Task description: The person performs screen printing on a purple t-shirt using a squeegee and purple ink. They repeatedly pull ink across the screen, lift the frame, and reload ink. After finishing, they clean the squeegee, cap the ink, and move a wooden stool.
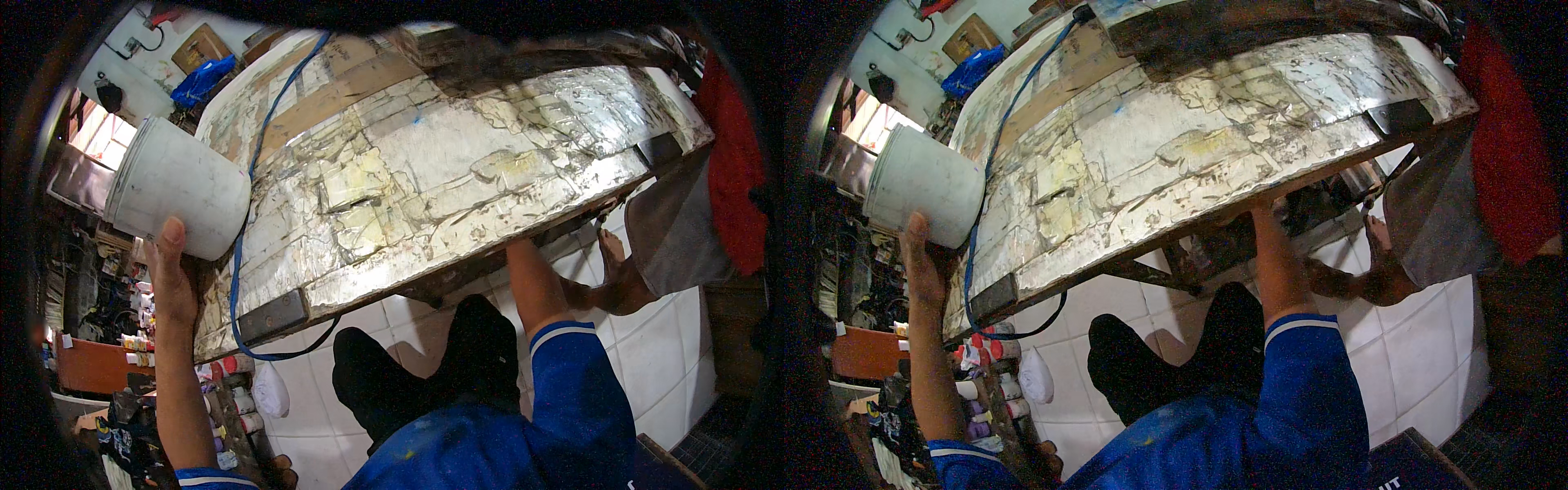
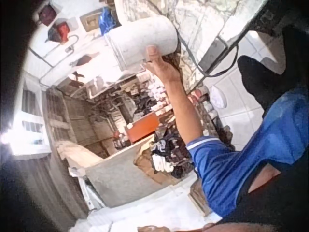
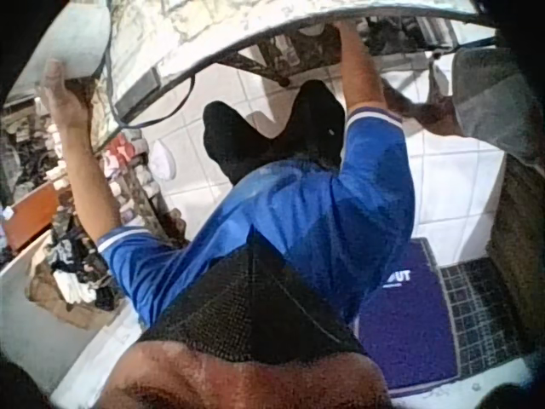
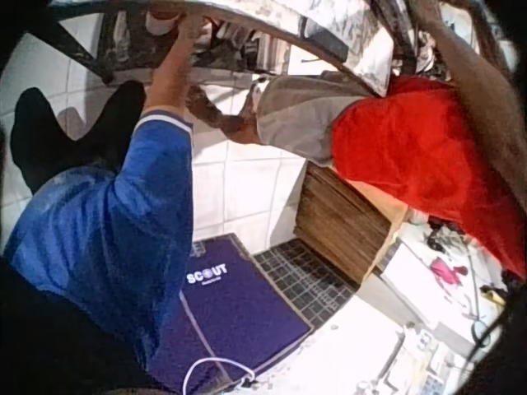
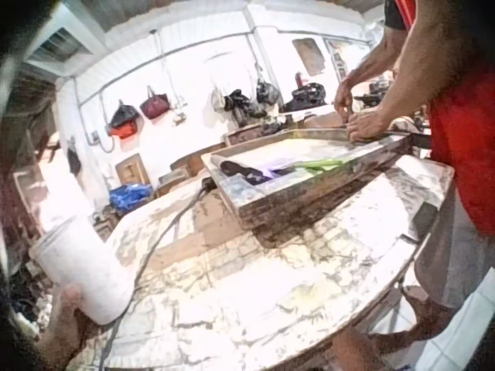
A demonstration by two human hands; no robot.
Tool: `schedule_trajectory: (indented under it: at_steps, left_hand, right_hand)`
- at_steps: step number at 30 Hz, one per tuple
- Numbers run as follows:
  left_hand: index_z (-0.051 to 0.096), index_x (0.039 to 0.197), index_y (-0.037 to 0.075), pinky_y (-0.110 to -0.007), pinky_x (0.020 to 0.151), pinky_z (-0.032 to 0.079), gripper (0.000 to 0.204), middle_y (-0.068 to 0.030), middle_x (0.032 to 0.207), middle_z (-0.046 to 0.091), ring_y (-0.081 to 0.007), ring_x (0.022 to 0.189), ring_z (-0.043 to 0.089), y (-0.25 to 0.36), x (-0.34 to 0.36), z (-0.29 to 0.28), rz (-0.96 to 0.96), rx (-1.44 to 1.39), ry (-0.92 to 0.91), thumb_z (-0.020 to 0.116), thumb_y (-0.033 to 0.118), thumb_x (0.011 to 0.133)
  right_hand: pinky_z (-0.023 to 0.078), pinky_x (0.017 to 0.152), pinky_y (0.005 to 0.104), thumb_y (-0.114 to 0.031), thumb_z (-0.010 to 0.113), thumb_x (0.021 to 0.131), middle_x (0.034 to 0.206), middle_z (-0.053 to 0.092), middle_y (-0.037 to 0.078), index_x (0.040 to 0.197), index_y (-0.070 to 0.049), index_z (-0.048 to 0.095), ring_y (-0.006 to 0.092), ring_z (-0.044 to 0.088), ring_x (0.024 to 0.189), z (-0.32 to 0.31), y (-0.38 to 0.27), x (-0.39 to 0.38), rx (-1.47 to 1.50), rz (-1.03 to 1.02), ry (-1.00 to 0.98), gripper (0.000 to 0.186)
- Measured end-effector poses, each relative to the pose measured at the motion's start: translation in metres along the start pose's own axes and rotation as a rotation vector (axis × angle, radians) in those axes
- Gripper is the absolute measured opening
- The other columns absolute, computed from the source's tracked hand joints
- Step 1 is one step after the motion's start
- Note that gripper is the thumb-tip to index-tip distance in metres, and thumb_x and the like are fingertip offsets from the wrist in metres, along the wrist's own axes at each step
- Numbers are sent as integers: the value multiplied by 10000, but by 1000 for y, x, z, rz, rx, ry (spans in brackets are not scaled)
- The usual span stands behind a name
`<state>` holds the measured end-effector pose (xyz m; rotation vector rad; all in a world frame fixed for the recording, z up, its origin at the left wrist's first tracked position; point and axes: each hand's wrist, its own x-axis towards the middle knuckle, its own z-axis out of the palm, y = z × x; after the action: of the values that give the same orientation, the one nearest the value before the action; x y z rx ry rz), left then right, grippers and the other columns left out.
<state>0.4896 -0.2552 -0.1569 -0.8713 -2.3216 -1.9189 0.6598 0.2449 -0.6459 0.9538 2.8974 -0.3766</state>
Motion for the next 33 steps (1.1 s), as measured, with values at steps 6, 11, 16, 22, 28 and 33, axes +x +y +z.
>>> schedule_trajectory:
  at_steps: [6, 11, 16, 22, 28, 33]
  left_hand:
    - [392, 1476, 42, -476, 1063, 485, 872, -144, 1400, 522, -299, 1268, 560, 8, -5, 7, -39, 2, -16, 746, 563, 874]
    - [394, 1480, 51, -476, 1050, 492, 867, -115, 1384, 524, -293, 1254, 559, 15, -9, 14, -51, 31, 22, 745, 564, 876]
    - [445, 1449, 5, -424, 1107, 399, 833, -129, 1420, 482, -253, 1294, 491, 18, -7, 17, 1, 146, 50, 721, 559, 892]
    - [495, 1400, -51, -364, 1093, 400, 797, -139, 1345, 572, -230, 1208, 564, 26, -5, 29, 111, 114, -76, 744, 505, 886]
    - [489, 1405, -63, -382, 1142, 367, 879, -168, 1385, 561, -265, 1290, 519, 27, 0, 32, 164, 190, -80, 748, 576, 860]
    - [497, 1404, -48, -370, 1126, 375, 972, -177, 1364, 586, -258, 1273, 547, 32, -7, 38, 244, 171, -104, 799, 634, 782]
  right_hand:
    - [461, 1006, 516, -298, 611, 964, 1288, 585, 141, 1339, -46, 564, 310, 542, 1191, -14, 15, 8, 103, 35, 40, 454]
    - [493, 972, 483, -313, 619, 976, 1215, 626, 132, 1291, -22, 593, 285, 590, 1117, -34, 39, 12, 440, 103, 202, 430]
    - [525, 938, 450, -329, 627, 988, 1142, 668, 123, 1242, 1, 622, 259, 638, 1044, -7, 59, -28, 1646, 65, 302, 417]
    - [540, 873, 432, -372, 709, 939, 1069, 701, 105, 1192, 1, 667, 227, 663, 974, 85, 33, -158, 1264, 361, 324, 453]
    - [551, 873, 421, -286, 814, 831, 1118, 694, 185, 1221, 0, 654, 288, 662, 1008, 70, 20, -186, 787, 612, 255, 509]
    - [543, 772, 357, -204, 683, 945, 1128, 648, 178, 1333, 28, 562, 250, 629, 929, 15, -8, -202, 2449, 28, -82, 467]
